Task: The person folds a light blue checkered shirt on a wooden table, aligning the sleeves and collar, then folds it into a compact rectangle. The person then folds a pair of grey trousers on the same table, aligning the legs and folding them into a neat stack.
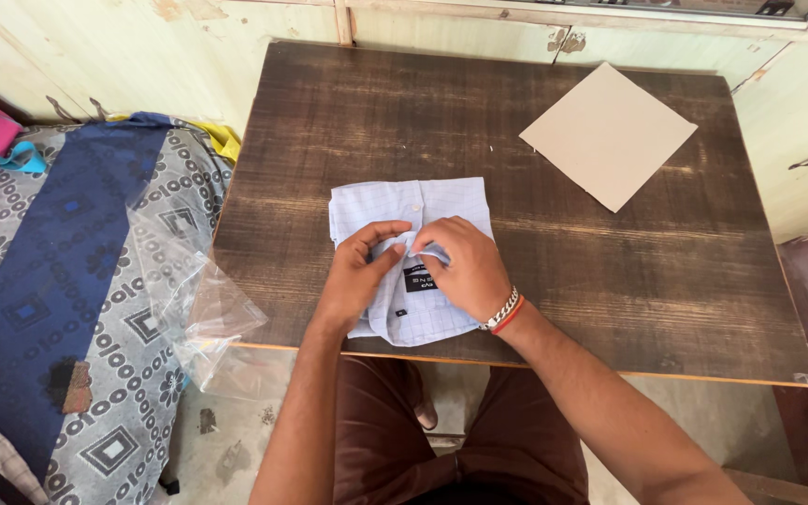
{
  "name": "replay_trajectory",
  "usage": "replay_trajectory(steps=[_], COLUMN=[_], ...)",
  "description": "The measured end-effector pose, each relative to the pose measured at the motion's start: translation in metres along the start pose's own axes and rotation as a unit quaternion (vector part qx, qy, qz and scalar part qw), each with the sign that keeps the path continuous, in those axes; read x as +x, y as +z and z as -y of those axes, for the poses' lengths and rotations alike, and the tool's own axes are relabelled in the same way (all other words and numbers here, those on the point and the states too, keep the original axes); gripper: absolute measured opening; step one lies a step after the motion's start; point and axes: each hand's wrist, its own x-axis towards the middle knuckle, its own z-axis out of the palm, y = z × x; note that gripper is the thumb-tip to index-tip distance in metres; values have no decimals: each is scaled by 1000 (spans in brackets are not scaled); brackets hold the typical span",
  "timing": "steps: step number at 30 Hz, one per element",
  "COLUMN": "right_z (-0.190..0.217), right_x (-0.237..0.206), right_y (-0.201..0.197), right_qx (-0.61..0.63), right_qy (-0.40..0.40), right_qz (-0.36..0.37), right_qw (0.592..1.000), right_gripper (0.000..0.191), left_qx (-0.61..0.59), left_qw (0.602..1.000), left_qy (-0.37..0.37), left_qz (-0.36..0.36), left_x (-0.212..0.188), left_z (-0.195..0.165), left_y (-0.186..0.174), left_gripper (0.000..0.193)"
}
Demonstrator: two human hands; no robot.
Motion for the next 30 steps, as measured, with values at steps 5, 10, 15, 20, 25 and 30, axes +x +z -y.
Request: replay_trajectory(steps=[5,10,15,20,25,30], right_z=[1,3,5,1,-11,-16], right_x=[2,3,5,4,5,5], right_y=[4,4,4,5,6,8], right_qx=[131,131,86,126,201,213], right_qy=[75,51,38,61,89,93], right_qz=[-22,-18,-23,-14,8,14], right_qw=[988,990,995,990,975,972], right_gripper=[29,30,26,25,28,28], left_qx=[-4,43,44,92,63,142], left_qw=[999,997,997,994,997,989], left_qy=[33,57,59,53,45,35], left_qz=[-11,-31,-17,-32,-26,-39], left_x=[0,-2,-3,-5,-4,-7], left_z=[4,8,6,5,0,-5], left_y=[-4,-2,-3,-1,0,2], left_gripper=[28,23,35,35,35,34])
